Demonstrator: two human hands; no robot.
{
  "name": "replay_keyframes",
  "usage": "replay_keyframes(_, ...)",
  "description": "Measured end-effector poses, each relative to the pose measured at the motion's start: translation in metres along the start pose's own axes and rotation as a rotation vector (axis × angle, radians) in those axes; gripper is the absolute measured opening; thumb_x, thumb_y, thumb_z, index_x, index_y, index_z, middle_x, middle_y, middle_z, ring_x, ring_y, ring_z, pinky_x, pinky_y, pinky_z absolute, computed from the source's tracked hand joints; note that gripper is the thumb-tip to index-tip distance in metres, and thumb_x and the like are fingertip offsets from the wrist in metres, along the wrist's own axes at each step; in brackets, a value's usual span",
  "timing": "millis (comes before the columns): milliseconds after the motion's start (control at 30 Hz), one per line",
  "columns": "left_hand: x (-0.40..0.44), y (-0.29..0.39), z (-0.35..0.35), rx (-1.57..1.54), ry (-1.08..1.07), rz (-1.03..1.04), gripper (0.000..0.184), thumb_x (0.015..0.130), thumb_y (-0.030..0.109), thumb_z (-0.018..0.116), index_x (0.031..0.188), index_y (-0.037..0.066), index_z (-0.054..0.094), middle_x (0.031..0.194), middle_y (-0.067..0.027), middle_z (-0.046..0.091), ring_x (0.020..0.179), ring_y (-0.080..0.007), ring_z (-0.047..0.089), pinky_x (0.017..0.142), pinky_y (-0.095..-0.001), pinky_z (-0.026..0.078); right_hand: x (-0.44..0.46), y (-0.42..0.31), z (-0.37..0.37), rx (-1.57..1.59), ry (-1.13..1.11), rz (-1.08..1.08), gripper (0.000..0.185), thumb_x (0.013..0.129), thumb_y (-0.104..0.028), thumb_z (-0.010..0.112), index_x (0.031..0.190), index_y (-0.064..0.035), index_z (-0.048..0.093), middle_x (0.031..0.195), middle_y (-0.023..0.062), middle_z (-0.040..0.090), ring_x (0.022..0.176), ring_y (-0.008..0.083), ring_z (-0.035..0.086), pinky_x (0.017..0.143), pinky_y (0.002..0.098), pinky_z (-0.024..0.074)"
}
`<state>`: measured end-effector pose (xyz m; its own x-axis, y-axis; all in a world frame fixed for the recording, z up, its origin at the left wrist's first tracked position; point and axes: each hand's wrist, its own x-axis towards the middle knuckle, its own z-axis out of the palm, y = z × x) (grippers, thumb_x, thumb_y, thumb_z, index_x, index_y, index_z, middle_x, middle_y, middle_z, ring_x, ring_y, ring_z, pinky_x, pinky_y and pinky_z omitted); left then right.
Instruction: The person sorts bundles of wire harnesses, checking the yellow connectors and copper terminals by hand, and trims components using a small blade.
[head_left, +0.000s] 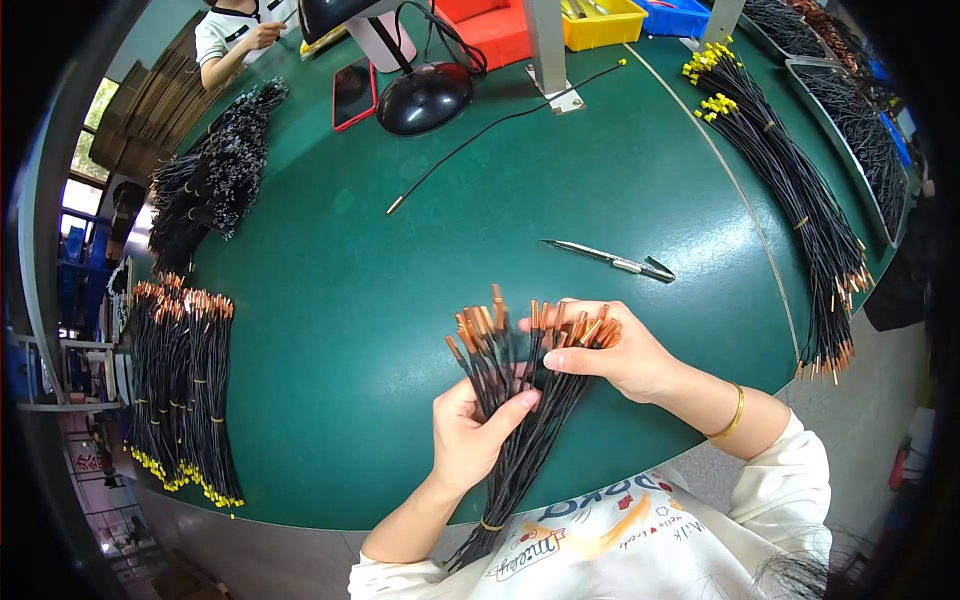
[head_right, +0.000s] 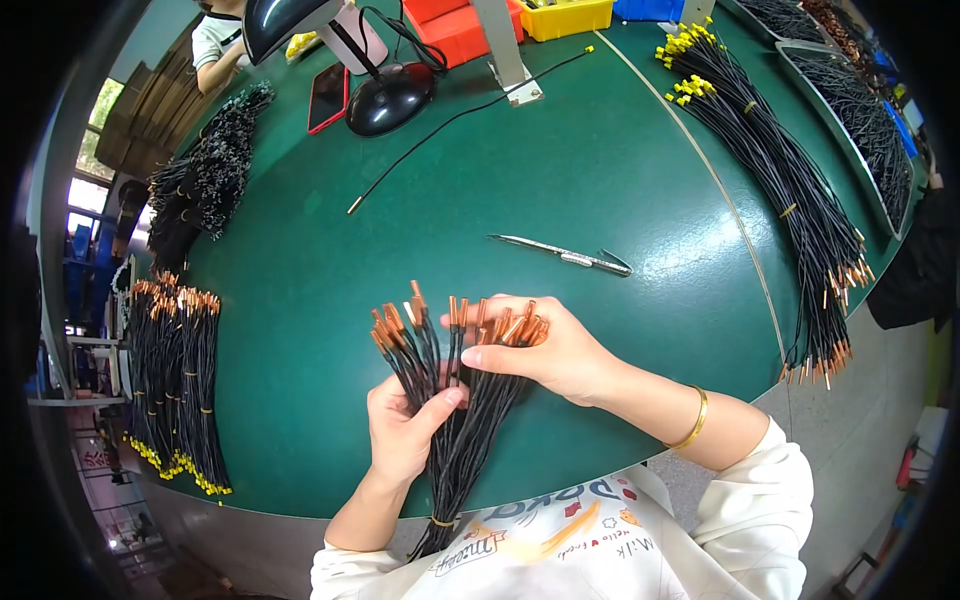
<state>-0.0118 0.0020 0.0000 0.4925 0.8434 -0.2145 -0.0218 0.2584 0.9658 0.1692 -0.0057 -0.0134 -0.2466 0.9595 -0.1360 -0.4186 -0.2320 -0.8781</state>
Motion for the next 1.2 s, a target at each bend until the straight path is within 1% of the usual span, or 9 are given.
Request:
replay_keyframes(33,0.001,0.002,0.003,-0.059,0.036,-0.014,0.016,0.077,-0.001,0.054,0.093,-0.003,0.057,0.083,-0.0068,0.060,0.072,-0.0102,0.055,0.068,-0.0234,0.045,0.000,-0.001,0.000,0.000,0.000,0.001,0.038,0.074,-0.005,0.060,0.110,0.0002,0.048,0.088,0.0013,0.052,0.081,0.0063,0.048,0.073,0.0210,0.0397)
replay_keyframes(133,0.001,0.001,0.002,-0.152,0.057,-0.030,0.016,0.077,-0.001,0.054,0.093,-0.003,0.057,0.083,-0.0066,0.060,0.072,-0.0099,0.055,0.068,-0.0233,0.044,0.001,-0.007,0.003,0.088,-0.001,-0.018,0.024,0.069,0.000,0.063,0.091,-0.0003,0.052,0.099,0.0075,0.052,0.097,0.0151,0.049,0.082,0.0296,0.0394)
replay_keyframes(267,0.001,0.000,0.000,-0.186,0.012,-0.030,0.020,0.078,0.000,0.055,0.098,-0.004,0.055,0.086,-0.0061,0.060,0.074,-0.0076,0.054,0.068,-0.0214,0.045,-0.001,-0.012,0.006,0.080,0.022,0.054,0.021,0.070,0.000,0.063,0.088,-0.0007,0.052,0.102,0.0084,0.051,0.098,0.0166,0.049,0.084,0.0303,0.0391)
replay_keyframes(433,0.000,-0.002,0.000,-0.102,-0.047,-0.031,0.022,0.078,0.001,0.054,0.099,-0.004,0.054,0.088,-0.0057,0.059,0.077,-0.0073,0.054,0.069,-0.0211,0.044,-0.001,-0.010,0.004,-0.002,-0.037,-0.029,0.030,0.071,0.000,0.062,0.099,0.0007,0.052,0.101,0.0085,0.053,0.094,0.0145,0.051,0.083,0.0288,0.0398)
replay_keyframes(500,0.000,-0.002,0.001,-0.088,-0.064,-0.028,0.022,0.078,0.001,0.054,0.099,-0.004,0.054,0.089,-0.0056,0.059,0.078,-0.0073,0.053,0.070,-0.0211,0.044,-0.002,-0.012,0.005,0.045,-0.006,0.033,0.033,0.071,-0.001,0.062,0.102,0.0015,0.051,0.099,0.0080,0.054,0.093,0.0139,0.051,0.083,0.0275,0.0400)
replay_keyframes(600,-0.001,0.000,0.005,-0.101,0.076,-0.018,0.018,0.078,0.002,0.053,0.095,-0.003,0.055,0.087,-0.0067,0.059,0.077,-0.0109,0.055,0.071,-0.0246,0.044,-0.002,-0.013,0.006,0.107,0.032,0.076,0.035,0.071,-0.002,0.062,0.104,0.0022,0.050,0.096,0.0073,0.055,0.093,0.0135,0.052,0.083,0.0270,0.0402)
replay_keyframes(800,0.001,-0.001,0.001,-0.208,0.052,-0.038,0.016,0.077,0.001,0.053,0.093,-0.003,0.055,0.085,-0.0073,0.059,0.074,-0.0118,0.055,0.069,-0.0249,0.045,-0.003,-0.012,0.004,0.183,0.045,0.100,0.038,0.074,-0.002,0.059,0.110,0.0017,0.048,0.099,0.0049,0.055,0.091,0.0089,0.050,0.082,0.0241,0.0391)
replay_keyframes(1033,0.002,-0.004,-0.006,-0.317,0.003,-0.063,0.018,0.078,0.002,0.056,0.094,-0.004,0.056,0.087,-0.0066,0.058,0.076,-0.0101,0.054,0.071,-0.0225,0.045,-0.001,-0.008,0.003,0.104,0.064,0.075,0.037,0.074,-0.004,0.060,0.109,0.0016,0.049,0.096,0.0031,0.055,0.088,0.0076,0.050,0.080,0.0226,0.0388)
replay_keyframes(1200,0.001,0.002,0.000,-0.270,0.004,-0.142,0.013,0.077,0.005,0.056,0.088,-0.003,0.057,0.085,-0.0084,0.059,0.075,-0.0136,0.055,0.070,-0.0259,0.044,-0.003,-0.012,0.006,0.108,0.061,0.069,0.035,0.074,-0.006,0.061,0.106,0.0015,0.051,0.095,0.0024,0.055,0.087,0.0072,0.049,0.080,0.0231,0.0390)
